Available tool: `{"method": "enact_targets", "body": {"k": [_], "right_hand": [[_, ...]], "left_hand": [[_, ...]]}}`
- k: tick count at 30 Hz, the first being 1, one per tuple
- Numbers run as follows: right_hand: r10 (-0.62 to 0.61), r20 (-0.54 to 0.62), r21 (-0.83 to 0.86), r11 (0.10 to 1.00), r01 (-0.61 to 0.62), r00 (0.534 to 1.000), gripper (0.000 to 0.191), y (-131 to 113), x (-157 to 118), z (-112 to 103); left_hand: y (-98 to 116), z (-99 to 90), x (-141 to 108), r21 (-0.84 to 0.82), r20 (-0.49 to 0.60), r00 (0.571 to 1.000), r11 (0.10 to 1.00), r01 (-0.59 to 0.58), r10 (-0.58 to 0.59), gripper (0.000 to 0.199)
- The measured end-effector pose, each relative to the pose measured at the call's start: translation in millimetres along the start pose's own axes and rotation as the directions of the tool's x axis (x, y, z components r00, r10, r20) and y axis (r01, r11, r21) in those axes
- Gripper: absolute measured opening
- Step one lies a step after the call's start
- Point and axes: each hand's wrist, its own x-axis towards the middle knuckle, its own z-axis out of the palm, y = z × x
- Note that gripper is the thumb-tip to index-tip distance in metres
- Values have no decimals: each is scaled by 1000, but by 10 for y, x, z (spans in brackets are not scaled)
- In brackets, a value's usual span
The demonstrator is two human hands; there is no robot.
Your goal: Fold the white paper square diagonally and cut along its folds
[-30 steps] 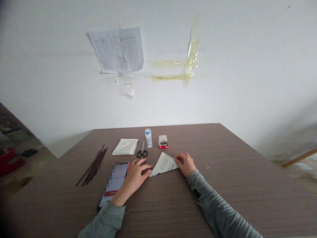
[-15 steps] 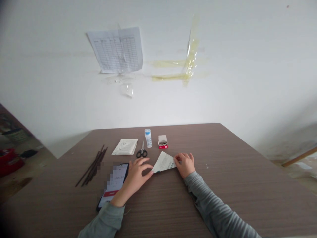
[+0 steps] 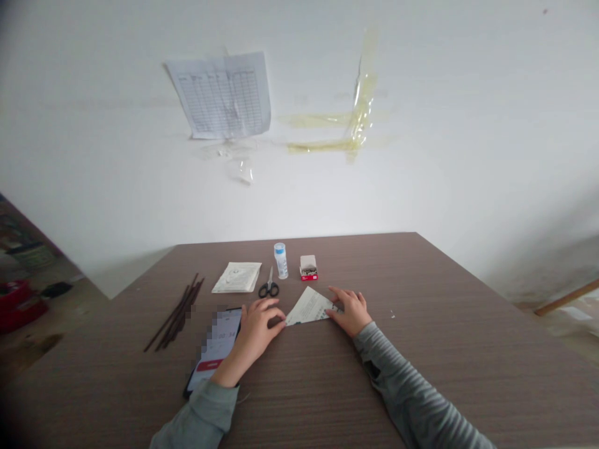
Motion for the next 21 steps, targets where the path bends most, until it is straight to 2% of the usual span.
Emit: {"method": "enact_targets", "body": {"k": [3, 8, 13, 17, 21], "right_hand": [[-25, 54, -70, 997, 28, 998, 54, -4, -7, -36], [-24, 56, -138, 990, 31, 998, 31, -7, -26, -17], [-46, 51, -107, 993, 51, 998, 17, 81, -17, -40], [-82, 106, 20, 997, 80, 991, 24, 129, -8, -115], [-76, 153, 109, 992, 60, 985, 51, 97, -2, -192]], "left_hand": [[-9, 12, 3, 2, -3, 1000, 1000, -6, 6, 26], [-19, 28, -3, 11, -5, 1000, 1000, -5, 5, 26], [-55, 32, -4, -8, -17, 1000, 1000, -24, 24, 22], [-98, 69, 9, -5, -35, 999, 1000, -30, 29, 22], [-161, 150, 18, 1, -103, 992, 998, -67, 67, 22]]}}
